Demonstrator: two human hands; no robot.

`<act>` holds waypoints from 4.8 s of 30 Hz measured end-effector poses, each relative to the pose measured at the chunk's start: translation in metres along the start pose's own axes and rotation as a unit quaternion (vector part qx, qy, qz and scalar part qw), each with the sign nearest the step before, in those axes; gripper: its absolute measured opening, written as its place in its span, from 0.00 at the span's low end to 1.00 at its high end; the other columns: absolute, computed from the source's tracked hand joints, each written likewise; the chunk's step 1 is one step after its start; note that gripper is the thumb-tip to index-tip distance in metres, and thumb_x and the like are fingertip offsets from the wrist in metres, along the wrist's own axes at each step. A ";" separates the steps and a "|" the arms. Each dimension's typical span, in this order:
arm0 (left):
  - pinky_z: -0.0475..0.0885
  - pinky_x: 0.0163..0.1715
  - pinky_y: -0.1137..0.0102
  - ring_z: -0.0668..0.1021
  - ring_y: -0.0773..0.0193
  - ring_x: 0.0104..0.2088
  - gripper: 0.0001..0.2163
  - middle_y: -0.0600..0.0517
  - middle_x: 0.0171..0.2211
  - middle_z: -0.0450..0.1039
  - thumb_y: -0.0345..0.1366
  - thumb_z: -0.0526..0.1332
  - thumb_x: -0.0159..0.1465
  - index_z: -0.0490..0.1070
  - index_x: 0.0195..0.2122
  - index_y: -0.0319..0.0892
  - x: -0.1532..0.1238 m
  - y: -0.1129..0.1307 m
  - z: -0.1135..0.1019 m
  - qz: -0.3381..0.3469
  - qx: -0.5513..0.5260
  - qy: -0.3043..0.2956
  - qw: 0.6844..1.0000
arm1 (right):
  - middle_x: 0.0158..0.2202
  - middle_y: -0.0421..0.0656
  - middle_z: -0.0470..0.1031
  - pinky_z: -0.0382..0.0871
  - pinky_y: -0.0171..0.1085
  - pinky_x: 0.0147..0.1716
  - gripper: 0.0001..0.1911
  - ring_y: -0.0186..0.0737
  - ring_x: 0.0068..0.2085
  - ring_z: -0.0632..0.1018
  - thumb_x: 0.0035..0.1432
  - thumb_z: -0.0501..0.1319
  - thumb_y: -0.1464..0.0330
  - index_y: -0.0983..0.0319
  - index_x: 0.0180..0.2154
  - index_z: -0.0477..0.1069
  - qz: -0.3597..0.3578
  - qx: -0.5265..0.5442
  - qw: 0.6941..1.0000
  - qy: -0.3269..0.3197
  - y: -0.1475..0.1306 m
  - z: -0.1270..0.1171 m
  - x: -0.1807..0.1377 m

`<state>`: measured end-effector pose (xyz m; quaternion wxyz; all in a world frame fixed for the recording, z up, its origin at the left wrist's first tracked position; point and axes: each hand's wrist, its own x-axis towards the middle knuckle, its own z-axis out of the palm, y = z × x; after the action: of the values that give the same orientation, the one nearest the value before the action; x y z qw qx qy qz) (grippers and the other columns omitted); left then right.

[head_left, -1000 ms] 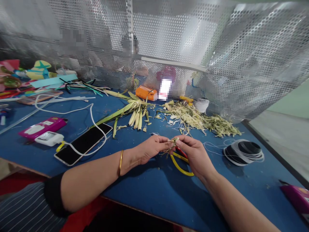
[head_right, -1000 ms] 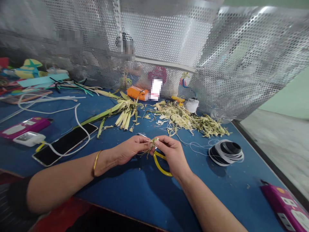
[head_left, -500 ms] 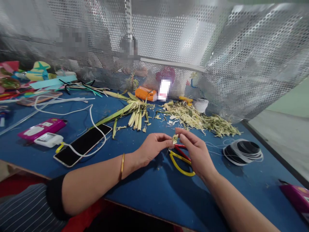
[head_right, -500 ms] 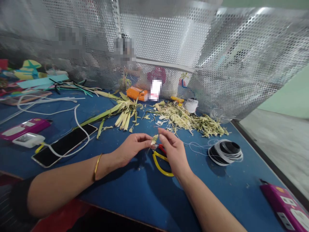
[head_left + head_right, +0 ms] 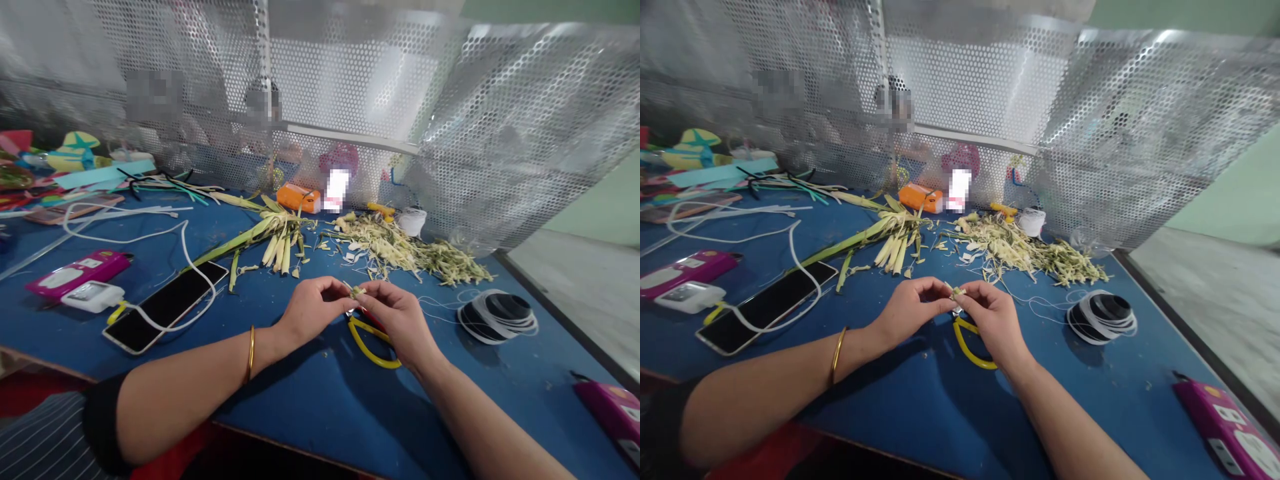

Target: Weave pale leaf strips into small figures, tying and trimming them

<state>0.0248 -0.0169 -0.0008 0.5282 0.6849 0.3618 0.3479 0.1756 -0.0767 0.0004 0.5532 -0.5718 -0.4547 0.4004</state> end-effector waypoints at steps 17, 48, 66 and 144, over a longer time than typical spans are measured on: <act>0.66 0.33 0.71 0.71 0.68 0.27 0.08 0.53 0.25 0.72 0.38 0.65 0.56 0.74 0.26 0.39 0.003 -0.003 0.001 -0.091 -0.150 -0.016 0.984 | 0.21 0.36 0.67 0.57 0.32 0.23 0.14 0.31 0.23 0.63 0.50 0.64 0.57 0.62 0.28 0.73 -0.003 -0.062 0.996 -0.057 0.001 -0.004 0.004; 0.69 0.29 0.71 0.74 0.70 0.21 0.04 0.50 0.23 0.76 0.31 0.63 0.59 0.73 0.27 0.39 0.000 -0.004 0.004 -0.161 -0.195 -0.054 0.966 | 0.22 0.38 0.72 0.64 0.34 0.29 0.20 0.35 0.26 0.71 0.40 0.72 0.55 0.63 0.28 0.73 0.049 0.029 0.998 0.024 -0.004 -0.012 0.005; 0.62 0.22 0.72 0.72 0.70 0.22 0.06 0.48 0.26 0.77 0.37 0.65 0.55 0.77 0.28 0.39 0.000 -0.005 0.000 -0.161 -0.126 -0.073 0.976 | 0.23 0.38 0.70 0.63 0.36 0.31 0.13 0.36 0.28 0.68 0.45 0.70 0.58 0.61 0.26 0.73 -0.028 -0.011 0.995 0.100 -0.003 -0.019 0.011; 0.61 0.22 0.75 0.70 0.72 0.24 0.11 0.55 0.24 0.72 0.36 0.72 0.43 0.76 0.26 0.39 0.042 -0.009 -0.042 -0.065 -0.309 0.332 0.889 | 0.23 0.34 0.64 0.62 0.32 0.19 0.25 0.28 0.18 0.62 0.55 0.62 0.52 0.61 0.48 0.65 0.142 0.098 0.966 -0.191 0.000 0.000 -0.020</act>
<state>0.0087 0.0411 0.0024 0.5833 0.3064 0.4339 0.6145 0.1699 -0.0957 -0.0004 0.4465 -0.4867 -0.4246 0.6193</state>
